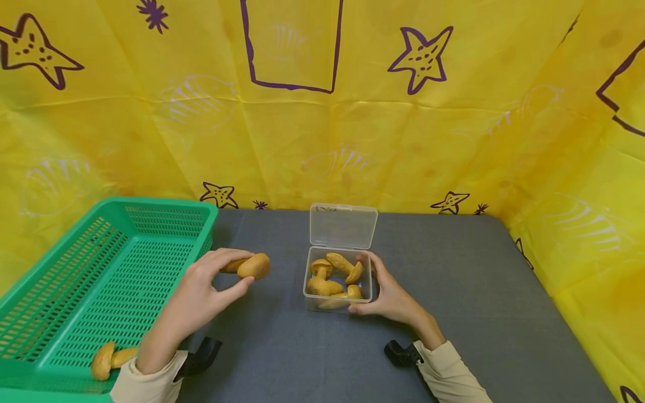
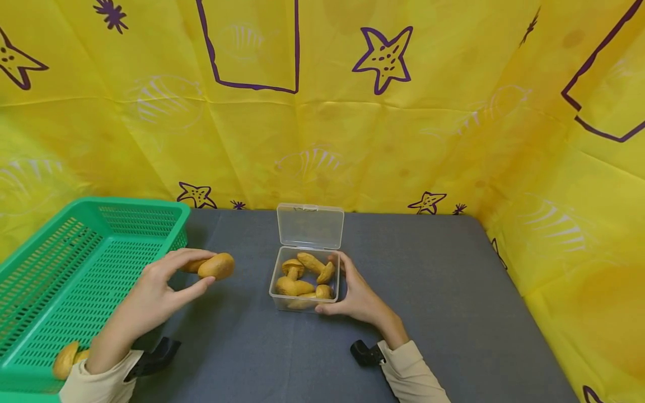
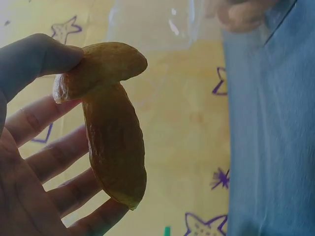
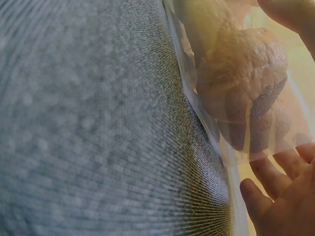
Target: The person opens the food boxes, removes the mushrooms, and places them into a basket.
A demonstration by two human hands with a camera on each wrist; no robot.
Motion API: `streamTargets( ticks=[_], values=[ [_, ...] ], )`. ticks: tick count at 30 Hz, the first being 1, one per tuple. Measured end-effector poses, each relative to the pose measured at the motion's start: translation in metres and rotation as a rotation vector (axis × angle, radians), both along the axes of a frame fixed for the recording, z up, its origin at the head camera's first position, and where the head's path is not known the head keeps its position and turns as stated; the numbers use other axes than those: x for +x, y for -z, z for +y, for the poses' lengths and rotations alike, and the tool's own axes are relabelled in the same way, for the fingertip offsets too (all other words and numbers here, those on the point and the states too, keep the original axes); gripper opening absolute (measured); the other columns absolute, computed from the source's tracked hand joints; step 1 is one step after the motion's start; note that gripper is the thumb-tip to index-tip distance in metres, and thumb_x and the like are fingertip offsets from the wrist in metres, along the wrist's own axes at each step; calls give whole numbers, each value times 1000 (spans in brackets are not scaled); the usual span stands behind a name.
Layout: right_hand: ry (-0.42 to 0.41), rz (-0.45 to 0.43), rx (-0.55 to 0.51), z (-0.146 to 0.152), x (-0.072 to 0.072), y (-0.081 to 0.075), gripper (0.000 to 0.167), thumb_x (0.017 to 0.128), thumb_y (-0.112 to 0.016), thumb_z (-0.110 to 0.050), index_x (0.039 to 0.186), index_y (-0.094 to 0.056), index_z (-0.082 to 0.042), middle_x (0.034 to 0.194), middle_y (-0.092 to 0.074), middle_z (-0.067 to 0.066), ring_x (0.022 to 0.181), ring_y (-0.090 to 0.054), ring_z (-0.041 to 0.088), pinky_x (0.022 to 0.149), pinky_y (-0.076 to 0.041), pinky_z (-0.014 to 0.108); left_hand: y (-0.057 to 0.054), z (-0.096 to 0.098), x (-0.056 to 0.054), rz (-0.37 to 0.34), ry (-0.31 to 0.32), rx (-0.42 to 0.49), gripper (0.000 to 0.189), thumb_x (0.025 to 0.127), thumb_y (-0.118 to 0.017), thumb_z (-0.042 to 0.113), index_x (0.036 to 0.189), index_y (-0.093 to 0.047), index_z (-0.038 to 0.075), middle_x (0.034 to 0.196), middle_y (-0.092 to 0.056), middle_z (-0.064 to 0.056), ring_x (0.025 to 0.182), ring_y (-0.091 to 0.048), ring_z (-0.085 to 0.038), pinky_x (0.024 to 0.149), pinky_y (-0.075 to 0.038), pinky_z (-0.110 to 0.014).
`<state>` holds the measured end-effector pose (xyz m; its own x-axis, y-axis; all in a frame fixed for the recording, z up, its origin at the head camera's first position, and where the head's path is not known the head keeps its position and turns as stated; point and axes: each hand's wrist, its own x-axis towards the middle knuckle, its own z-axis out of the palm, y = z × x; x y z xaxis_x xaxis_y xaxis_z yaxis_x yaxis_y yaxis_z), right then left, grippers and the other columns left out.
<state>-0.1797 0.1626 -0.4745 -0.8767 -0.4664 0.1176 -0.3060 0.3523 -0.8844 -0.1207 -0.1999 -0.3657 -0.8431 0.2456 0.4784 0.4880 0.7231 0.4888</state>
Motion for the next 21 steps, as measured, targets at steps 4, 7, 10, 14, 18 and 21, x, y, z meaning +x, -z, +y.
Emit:
streamTargets(
  ticks=[4,7,10,14,18,21],
  values=[
    [2,3,2,0,0,0,108,70,-92,-28,152,-21,-22,155,-35,11,145,-34,30,113,-30,60,-5,-13,5,21,-46,-3,38,79,-82,9,113,-71,19,107,-70,5,94,-57,-4,82,-45,-24],
    [3,2,6,0,0,0,109,70,-92,-28,152,-21,-22,156,-35,12,146,-33,29,113,-31,58,-9,-20,10,27,-86,-6,40,78,-83,8,114,-71,19,108,-70,3,97,-55,-6,85,-41,-24],
    [4,0,3,0,0,1,108,70,-92,-28,152,-21,-22,156,-35,12,146,-34,30,113,-31,58,-12,-25,15,31,-109,-11,39,78,-82,9,114,-71,19,109,-69,1,102,-54,-9,87,-39,-25],
    [3,-2,-1,0,0,2,108,70,-91,-28,152,-21,-24,156,-35,11,145,-34,31,113,-31,60,-13,-28,21,33,-138,-31,37,78,-82,11,113,-71,18,110,-69,-1,105,-55,-16,87,-38,-27],
    [0,-3,-3,0,-1,2,108,70,-91,-28,152,-21,-25,156,-35,12,145,-34,31,113,-31,60,-10,-31,28,13,-163,-36,36,79,-83,15,113,-71,17,113,-69,-5,107,-56,-24,87,-40,-38],
    [0,-2,-6,0,-1,2,108,70,-92,-27,152,-22,-25,156,-35,13,145,-34,31,112,-31,60,-7,-34,33,3,-184,-37,37,79,-84,17,114,-70,18,114,-68,-6,108,-55,-25,86,-39,-40]
  ],
)
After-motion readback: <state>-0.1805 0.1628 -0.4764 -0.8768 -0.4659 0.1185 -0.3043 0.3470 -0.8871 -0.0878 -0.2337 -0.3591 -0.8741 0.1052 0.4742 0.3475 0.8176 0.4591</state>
